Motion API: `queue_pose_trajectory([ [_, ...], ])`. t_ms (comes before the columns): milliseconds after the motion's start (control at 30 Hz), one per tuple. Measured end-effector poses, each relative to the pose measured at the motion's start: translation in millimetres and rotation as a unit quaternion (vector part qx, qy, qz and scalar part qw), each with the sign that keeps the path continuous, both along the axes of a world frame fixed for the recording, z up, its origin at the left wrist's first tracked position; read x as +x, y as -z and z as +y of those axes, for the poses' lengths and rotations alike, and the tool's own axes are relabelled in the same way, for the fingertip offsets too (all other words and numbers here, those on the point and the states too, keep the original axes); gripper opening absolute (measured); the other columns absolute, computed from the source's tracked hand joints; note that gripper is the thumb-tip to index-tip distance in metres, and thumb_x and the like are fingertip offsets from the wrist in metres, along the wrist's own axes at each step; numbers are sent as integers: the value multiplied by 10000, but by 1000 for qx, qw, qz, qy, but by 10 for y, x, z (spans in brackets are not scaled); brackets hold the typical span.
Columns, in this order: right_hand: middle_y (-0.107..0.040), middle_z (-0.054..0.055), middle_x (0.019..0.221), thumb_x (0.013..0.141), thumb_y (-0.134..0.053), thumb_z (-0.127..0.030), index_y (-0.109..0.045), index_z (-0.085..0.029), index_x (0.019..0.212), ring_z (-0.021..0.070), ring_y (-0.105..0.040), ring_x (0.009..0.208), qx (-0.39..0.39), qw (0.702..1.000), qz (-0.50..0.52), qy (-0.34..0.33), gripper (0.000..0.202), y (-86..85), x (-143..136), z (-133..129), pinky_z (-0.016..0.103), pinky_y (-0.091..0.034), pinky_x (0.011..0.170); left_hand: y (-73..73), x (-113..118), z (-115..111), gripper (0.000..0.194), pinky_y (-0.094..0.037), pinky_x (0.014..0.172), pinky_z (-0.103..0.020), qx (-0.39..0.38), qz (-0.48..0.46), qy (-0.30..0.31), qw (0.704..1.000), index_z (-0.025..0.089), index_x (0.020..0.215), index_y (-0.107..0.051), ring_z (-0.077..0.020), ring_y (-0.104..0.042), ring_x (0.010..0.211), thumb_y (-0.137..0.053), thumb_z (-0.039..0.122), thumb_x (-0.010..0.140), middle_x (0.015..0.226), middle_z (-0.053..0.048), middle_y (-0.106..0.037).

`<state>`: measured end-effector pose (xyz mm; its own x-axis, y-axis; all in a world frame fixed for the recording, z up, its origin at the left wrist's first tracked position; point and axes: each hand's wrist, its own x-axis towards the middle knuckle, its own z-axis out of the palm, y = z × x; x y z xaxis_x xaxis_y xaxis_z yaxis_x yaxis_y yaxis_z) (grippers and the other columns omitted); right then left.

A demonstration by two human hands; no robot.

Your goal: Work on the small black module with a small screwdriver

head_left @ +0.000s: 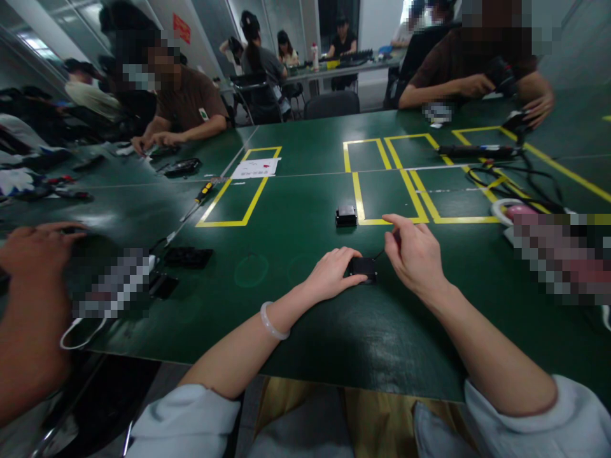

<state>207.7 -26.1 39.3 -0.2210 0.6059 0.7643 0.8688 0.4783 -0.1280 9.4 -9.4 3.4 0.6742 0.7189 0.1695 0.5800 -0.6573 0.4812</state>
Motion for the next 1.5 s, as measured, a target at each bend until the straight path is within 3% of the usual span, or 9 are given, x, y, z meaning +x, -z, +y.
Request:
queue_pose_trajectory([
  [233,-633,3,728,895,-533,-284,-548,-191,1002,149,-543,633,-8,1000,9,-10,142,-7,14,-21,287,-393,653,-2,2,-7,388,-449,863,-368,2,4,-4,1000,192,1138,-496,-237,-555,999,-573,471,878,1089,-70,-582],
  [500,-660,28,815,897,-474,-186,-527,-171,1084,157,-568,685,9,1000,2,-4,195,1,2,-8,296,-400,698,-1,7,-10,378,-448,866,-367,0,3,-6,1000,198,1132,-502,-236,-556,1001,-574,467,878,1089,-68,-583],
  [700,-615,0,703,889,-542,-282,-554,-180,999,149,-525,633,-3,1000,12,-12,151,-1,10,-26,283,-385,652,3,2,-11,382,-447,867,-369,3,0,-5,1000,195,1134,-500,-235,-557,1000,-572,470,879,1090,-71,-584],
  [1033,-656,30,806,901,-457,-218,-551,-191,1050,167,-574,707,-8,1000,23,-17,178,17,18,-10,307,-402,705,-8,1,-12,382,-447,874,-373,0,0,-5,1000,195,1138,-496,-236,-555,1005,-573,465,879,1095,-69,-585],
  [1267,-644,19,772,896,-515,-300,-555,-203,1048,170,-564,684,-27,999,23,-9,185,17,18,-22,305,-404,675,-10,1,-14,382,-447,873,-378,-9,3,-8,1000,199,1139,-499,-237,-556,1000,-573,467,877,1091,-66,-584],
  [1500,-647,25,786,897,-465,-223,-544,-197,1050,168,-559,691,-11,1000,17,-10,174,34,26,4,308,-406,709,-6,3,-10,382,-449,871,-368,-6,2,-7,1000,192,1128,-503,-232,-555,999,-586,463,871,1079,-66,-584],
])
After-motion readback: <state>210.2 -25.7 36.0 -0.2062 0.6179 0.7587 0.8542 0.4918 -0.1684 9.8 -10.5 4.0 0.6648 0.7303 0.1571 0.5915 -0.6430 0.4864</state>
